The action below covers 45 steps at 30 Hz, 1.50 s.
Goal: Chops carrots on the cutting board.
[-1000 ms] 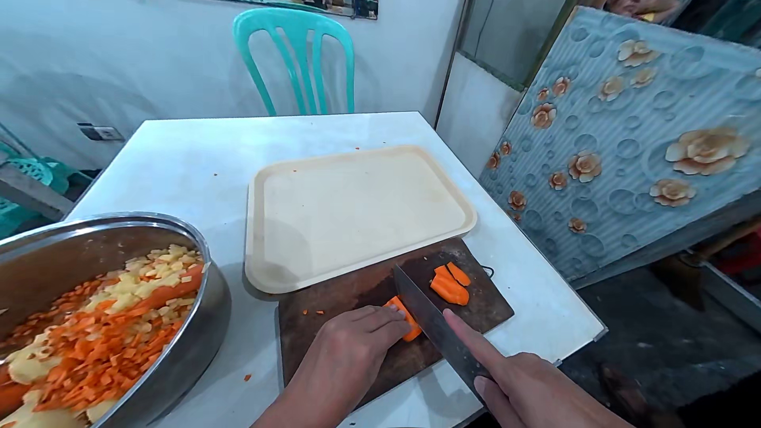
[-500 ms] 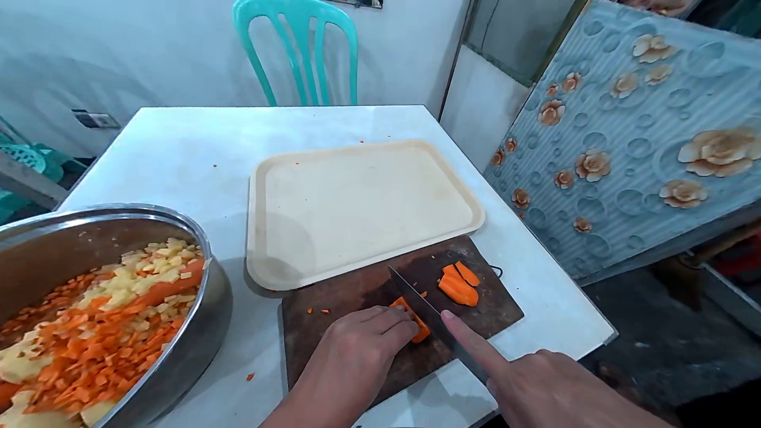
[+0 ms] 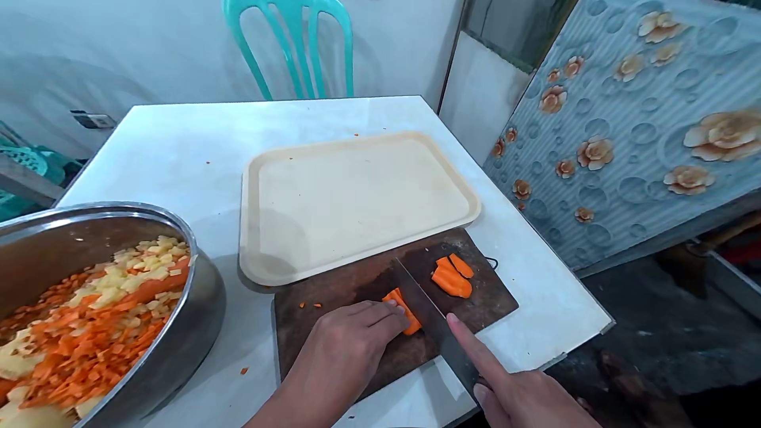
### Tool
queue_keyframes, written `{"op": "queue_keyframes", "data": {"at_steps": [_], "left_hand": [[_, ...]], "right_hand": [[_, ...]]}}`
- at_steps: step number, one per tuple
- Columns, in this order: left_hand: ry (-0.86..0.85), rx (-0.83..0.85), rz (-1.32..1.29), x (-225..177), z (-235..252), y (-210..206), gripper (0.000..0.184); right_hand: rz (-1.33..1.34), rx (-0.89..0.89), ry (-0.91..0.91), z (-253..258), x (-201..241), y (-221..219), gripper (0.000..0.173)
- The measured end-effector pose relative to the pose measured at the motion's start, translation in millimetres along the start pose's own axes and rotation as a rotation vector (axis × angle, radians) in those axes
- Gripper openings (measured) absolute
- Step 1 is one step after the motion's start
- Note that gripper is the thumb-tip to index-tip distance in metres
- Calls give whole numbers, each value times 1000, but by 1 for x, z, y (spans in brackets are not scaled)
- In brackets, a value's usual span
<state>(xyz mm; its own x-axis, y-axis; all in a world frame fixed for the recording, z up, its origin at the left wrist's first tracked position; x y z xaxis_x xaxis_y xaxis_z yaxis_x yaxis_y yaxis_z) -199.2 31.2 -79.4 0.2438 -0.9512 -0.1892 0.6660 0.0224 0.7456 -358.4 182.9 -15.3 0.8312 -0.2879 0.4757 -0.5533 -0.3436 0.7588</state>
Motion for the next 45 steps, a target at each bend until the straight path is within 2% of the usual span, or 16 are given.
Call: {"op": "queue_keyframes", "data": {"at_steps": [3, 7, 9, 13, 15, 18, 20, 23, 40, 45], "left_hand": [[-11, -1, -11, 1, 0, 0, 26], [-18, 7, -21, 2, 0, 0, 25], [-14, 6, -19, 1, 0, 0, 25], [-18, 19, -11, 1, 1, 1, 25], [-25, 16, -2, 0, 1, 1, 25], [-16, 17, 6, 0, -1, 1, 26], [-14, 13, 1, 1, 0, 1, 26], [-15, 15, -4, 2, 0, 1, 25], [-21, 21, -21, 3, 1, -1, 24], [-13, 24, -29, 3, 1, -1, 25]], "right_hand": [[122, 17, 29, 1, -7, 5, 67], [90, 37, 27, 1, -8, 8, 68], [-7, 35, 15, -1, -2, 8, 68], [-297, -99, 111, -1, 17, 5, 73], [-315, -30, 70, 8, 22, 12, 77], [-86, 138, -26, 22, 6, 26, 75], [41, 58, 56, 20, -16, 21, 72], [91, -37, 144, 7, -27, 11, 70], [-207, -55, 136, 5, 9, 21, 68], [-247, -133, 231, 3, 9, 20, 66]]}}
Point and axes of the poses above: each hand's wrist, its own z-axis towards the middle knuckle, its own y-axis out of the back of the hand, x = y × z, the point moved 3 cm from there along z, towards the middle knuckle, and after that the axes turned 4 degrees about z, right-handed, at the moved point
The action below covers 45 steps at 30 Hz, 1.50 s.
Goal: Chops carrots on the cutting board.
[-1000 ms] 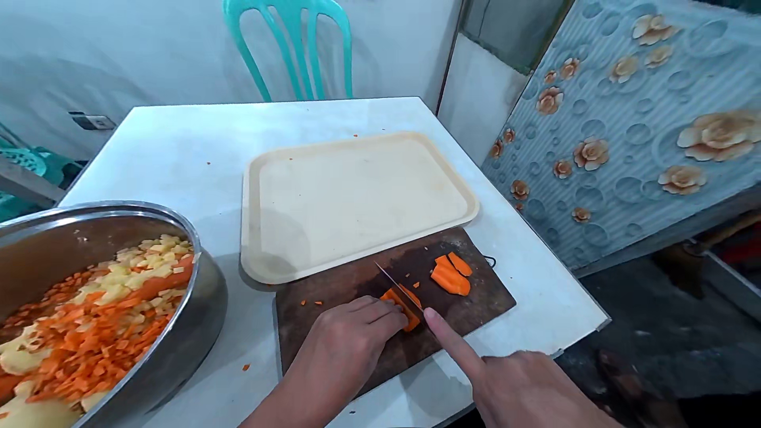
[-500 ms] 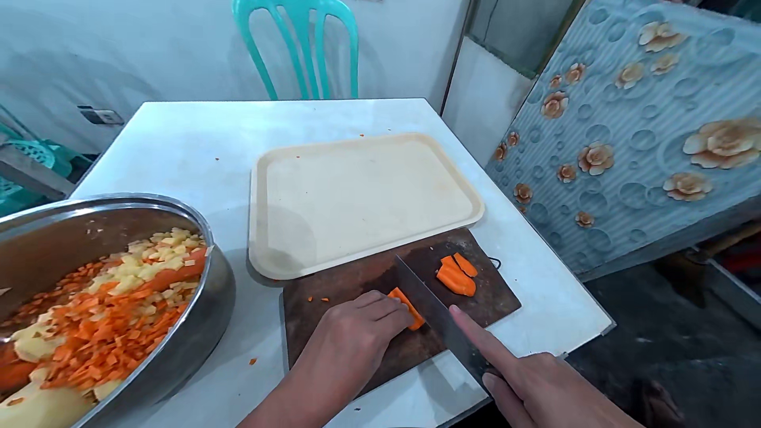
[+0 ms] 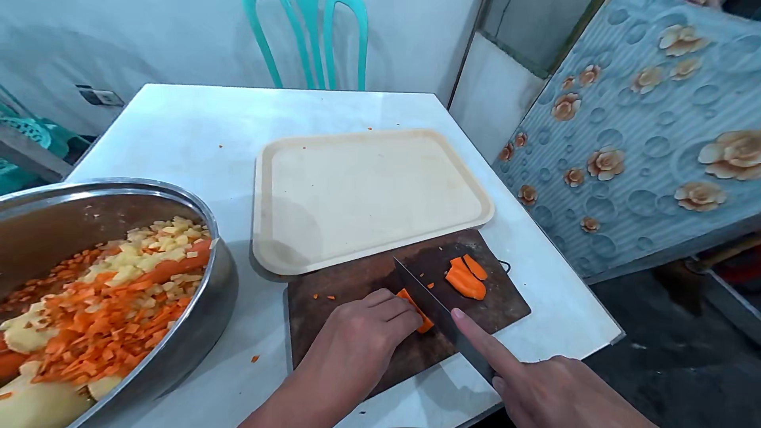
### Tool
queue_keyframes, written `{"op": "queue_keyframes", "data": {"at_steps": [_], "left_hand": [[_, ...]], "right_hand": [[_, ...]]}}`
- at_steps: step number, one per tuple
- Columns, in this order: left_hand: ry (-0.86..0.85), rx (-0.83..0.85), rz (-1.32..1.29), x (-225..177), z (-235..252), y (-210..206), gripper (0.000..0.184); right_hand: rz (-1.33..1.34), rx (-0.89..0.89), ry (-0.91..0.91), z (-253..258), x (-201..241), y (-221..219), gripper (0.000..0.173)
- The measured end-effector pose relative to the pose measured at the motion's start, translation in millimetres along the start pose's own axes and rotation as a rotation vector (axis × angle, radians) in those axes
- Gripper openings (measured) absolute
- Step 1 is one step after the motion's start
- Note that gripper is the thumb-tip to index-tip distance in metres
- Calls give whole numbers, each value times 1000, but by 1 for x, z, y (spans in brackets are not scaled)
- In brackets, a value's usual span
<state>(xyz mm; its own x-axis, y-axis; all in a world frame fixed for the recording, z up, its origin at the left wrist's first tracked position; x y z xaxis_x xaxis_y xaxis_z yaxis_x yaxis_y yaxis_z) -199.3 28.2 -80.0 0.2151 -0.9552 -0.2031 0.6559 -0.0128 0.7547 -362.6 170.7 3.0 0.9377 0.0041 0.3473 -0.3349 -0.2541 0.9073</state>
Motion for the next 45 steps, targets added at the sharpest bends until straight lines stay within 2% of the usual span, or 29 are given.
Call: {"op": "queue_keyframes", "data": {"at_steps": [6, 10, 12, 17, 22, 28, 31, 38, 45], "left_hand": [[-9, 4, 7, -1, 1, 0, 26], [-12, 6, 12, -2, 1, 0, 26], [-10, -8, 19, -1, 1, 0, 25], [15, -10, 27, -2, 0, 1, 25], [19, 2, 17, -1, -1, 2, 25], [-3, -5, 1, -1, 0, 1, 25], [-4, -2, 7, -1, 0, 1, 25], [-4, -4, 0, 1, 0, 1, 25], [-41, -11, 2, 2, -1, 1, 24]], "right_hand": [[-27, 73, 15, 7, 5, 11, 69], [4, 396, -166, 35, 14, 26, 80], [13, 429, -207, 39, 14, 22, 83], [19, 254, -204, 17, 14, -4, 77], [69, 152, -170, -3, 6, -13, 69], [94, 246, -202, 12, 6, -5, 75], [133, 224, -189, 29, 4, -4, 74], [500, 138, -172, 17, -27, -23, 74], [250, 132, -162, 8, -8, -11, 71]]}}
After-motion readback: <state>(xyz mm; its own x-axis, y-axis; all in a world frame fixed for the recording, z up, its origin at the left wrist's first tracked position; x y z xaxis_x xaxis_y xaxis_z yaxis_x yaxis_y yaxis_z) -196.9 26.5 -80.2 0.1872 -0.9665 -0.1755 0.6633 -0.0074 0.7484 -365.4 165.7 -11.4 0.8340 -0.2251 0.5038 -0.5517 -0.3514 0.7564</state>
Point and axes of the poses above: each hand's wrist, its own z-axis towards the middle knuckle, its own y-axis out of the back of the hand, x = y × z, the point moved 3 cm from there along z, towards the middle knuckle, and after that the axes turned 4 degrees about z, right-handed, at the moved point
